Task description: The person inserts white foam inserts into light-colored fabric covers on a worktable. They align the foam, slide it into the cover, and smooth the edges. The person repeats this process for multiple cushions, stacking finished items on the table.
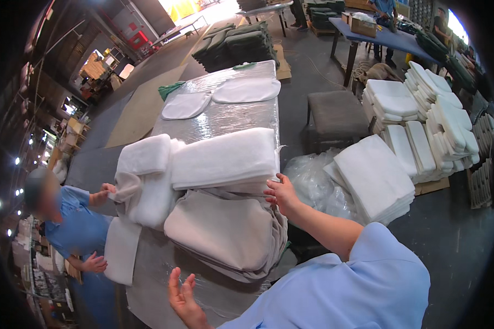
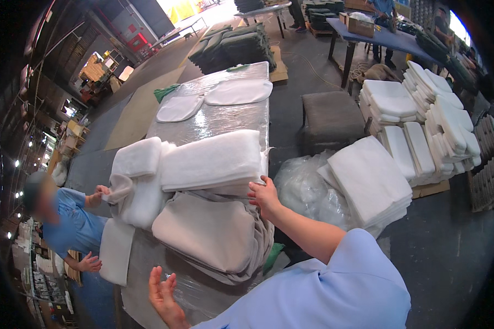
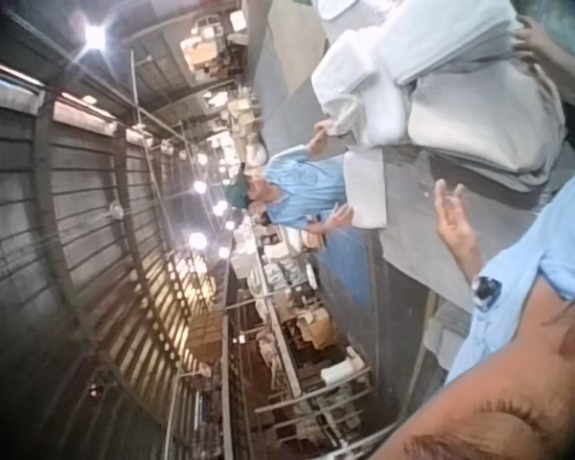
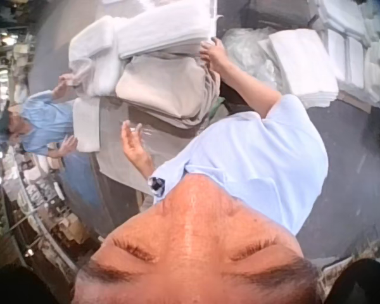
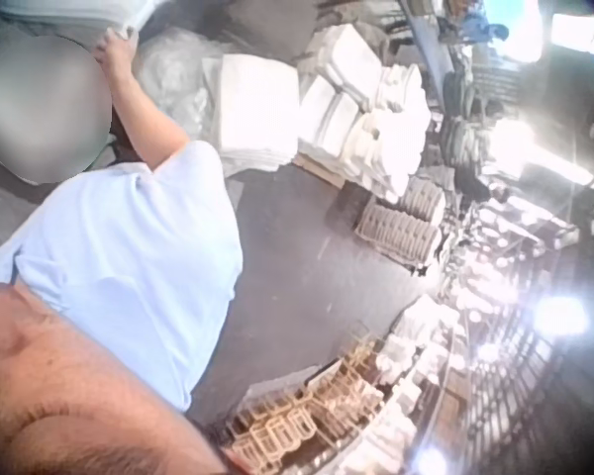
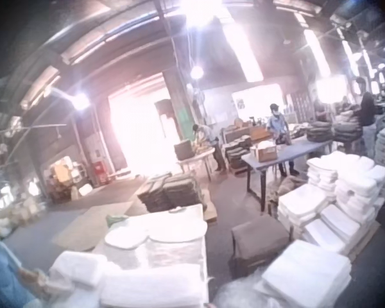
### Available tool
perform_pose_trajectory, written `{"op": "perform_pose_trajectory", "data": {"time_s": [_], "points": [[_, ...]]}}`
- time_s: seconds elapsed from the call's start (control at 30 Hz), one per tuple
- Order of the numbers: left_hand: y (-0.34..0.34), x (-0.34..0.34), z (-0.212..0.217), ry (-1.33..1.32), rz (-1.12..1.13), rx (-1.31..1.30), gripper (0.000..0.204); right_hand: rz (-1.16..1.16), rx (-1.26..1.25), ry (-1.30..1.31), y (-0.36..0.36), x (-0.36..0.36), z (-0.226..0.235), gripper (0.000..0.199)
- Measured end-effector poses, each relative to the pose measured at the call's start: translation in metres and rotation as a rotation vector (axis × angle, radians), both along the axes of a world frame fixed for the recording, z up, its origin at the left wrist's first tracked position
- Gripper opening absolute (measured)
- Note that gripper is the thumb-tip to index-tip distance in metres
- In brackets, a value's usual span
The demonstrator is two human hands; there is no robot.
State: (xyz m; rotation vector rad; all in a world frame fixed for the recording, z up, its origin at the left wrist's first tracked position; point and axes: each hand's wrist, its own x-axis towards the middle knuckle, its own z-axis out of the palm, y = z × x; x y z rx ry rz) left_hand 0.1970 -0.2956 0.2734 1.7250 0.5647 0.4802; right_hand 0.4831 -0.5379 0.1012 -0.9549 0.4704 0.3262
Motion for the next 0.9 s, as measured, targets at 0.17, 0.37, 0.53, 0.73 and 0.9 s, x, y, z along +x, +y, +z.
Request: {"op": "perform_pose_trajectory", "data": {"time_s": [0.17,0.37,0.53,0.73,0.9], "points": [[0.005,0.014,-0.019,0.05,-0.007,0.013,0.044,-0.009,0.107,0.102,0.011,0.014,0.006,0.064],[0.002,0.031,-0.02,0.107,-0.008,0.01,0.045,-0.045,0.179,0.085,0.019,0.038,0.028,0.056],[-0.013,0.048,0.002,0.191,0.007,0.015,0.046,-0.071,0.216,-0.1,0.042,0.053,0.056,0.064],[-0.021,0.053,0.01,0.207,0.008,0.048,0.044,-0.218,0.052,-0.335,0.09,0.087,0.093,0.078],[-0.014,0.041,-0.008,0.183,0.015,0.035,0.044,-0.414,-0.263,-0.303,0.117,0.127,0.085,0.075]]}}
